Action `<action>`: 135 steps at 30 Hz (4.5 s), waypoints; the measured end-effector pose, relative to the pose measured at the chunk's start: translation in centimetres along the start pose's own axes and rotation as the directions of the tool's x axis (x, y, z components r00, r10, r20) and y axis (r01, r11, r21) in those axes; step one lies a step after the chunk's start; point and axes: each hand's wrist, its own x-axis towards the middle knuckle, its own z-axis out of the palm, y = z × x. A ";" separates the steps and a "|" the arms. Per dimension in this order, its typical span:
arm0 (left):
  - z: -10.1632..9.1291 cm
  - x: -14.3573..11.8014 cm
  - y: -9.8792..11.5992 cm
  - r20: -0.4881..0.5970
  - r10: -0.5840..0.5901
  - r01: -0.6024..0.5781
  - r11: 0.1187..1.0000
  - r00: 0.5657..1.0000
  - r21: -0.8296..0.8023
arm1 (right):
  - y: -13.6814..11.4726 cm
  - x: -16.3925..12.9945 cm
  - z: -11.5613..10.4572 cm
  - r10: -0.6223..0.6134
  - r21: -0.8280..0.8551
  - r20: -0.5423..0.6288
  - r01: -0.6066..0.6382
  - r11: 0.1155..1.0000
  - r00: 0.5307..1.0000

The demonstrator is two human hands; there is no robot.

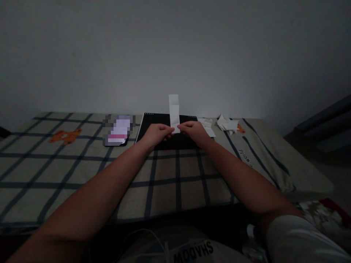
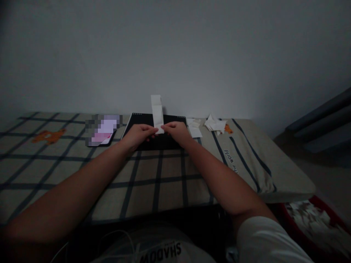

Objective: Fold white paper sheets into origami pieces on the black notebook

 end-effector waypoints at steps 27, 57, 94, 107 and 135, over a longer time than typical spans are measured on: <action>-0.4 0.8 -0.8 -0.148 0.145 -0.153 0.987 0.978 -0.045 | -0.4 -0.3 0.2 0.001 -0.047 0.080 0.003 0.999 0.997; 0.0 0.3 -0.3 -0.095 0.068 -0.080 0.989 0.993 -0.128 | -0.9 -0.3 0.0 -0.048 -0.053 0.073 0.052 0.997 0.996; -0.1 0.2 -0.1 -0.082 0.047 -0.058 0.988 0.996 -0.141 | -1.0 -0.4 0.0 -0.078 -0.045 0.029 0.079 0.996 0.997; -0.1 0.4 -0.5 -0.173 0.082 -0.086 0.996 0.981 -0.016 | -0.4 -0.2 0.1 -0.041 -0.063 0.081 0.046 0.997 0.996; 0.0 0.1 0.2 -0.034 -0.018 0.015 0.996 0.999 -0.085 | -0.6 -0.1 -0.1 -0.114 -0.114 0.043 0.119 0.986 0.992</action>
